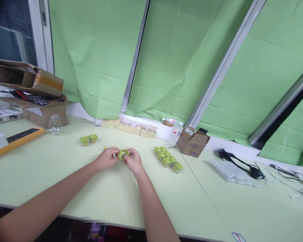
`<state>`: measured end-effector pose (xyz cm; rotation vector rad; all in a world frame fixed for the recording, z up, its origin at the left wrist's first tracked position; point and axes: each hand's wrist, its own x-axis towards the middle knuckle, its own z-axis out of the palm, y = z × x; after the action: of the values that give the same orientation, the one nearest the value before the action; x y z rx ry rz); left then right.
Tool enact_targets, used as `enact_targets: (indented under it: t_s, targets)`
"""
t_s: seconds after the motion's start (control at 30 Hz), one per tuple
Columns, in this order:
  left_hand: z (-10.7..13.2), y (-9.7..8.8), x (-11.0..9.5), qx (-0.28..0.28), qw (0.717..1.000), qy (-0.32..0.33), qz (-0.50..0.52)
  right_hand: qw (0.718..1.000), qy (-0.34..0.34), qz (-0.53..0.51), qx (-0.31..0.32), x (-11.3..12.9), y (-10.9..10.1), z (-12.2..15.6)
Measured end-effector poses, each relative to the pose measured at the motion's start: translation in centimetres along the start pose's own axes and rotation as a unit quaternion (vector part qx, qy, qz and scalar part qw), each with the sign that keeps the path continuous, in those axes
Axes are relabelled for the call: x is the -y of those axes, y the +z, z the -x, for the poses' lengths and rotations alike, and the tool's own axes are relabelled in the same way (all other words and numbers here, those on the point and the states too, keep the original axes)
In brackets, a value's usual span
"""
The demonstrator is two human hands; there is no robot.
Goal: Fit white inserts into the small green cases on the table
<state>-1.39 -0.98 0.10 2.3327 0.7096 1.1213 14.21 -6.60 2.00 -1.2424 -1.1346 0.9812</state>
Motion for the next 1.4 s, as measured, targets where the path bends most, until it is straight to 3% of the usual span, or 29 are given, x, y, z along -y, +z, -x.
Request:
enact_targets:
  t_s: [0.67, 1.0, 1.4]
  targets:
    - [0.07, -0.07, -0.19, -0.006, 1.0, -0.011, 0.011, 1.0, 0.007, 0.004, -0.001, 0.14, 0.02, 0.12]
    - [-0.27, 0.53, 0.02, 0.036, 0.978, -0.082, 0.188, 0.999, 0.03, -0.02, 0.013, -0.06, 0.02, -0.03]
    - [-0.53, 0.12, -0.51, -0.002, 0.95, -0.157, 0.268, 0.999, 0.047, 0.018, 0.004, 0.15, 0.2, 0.09]
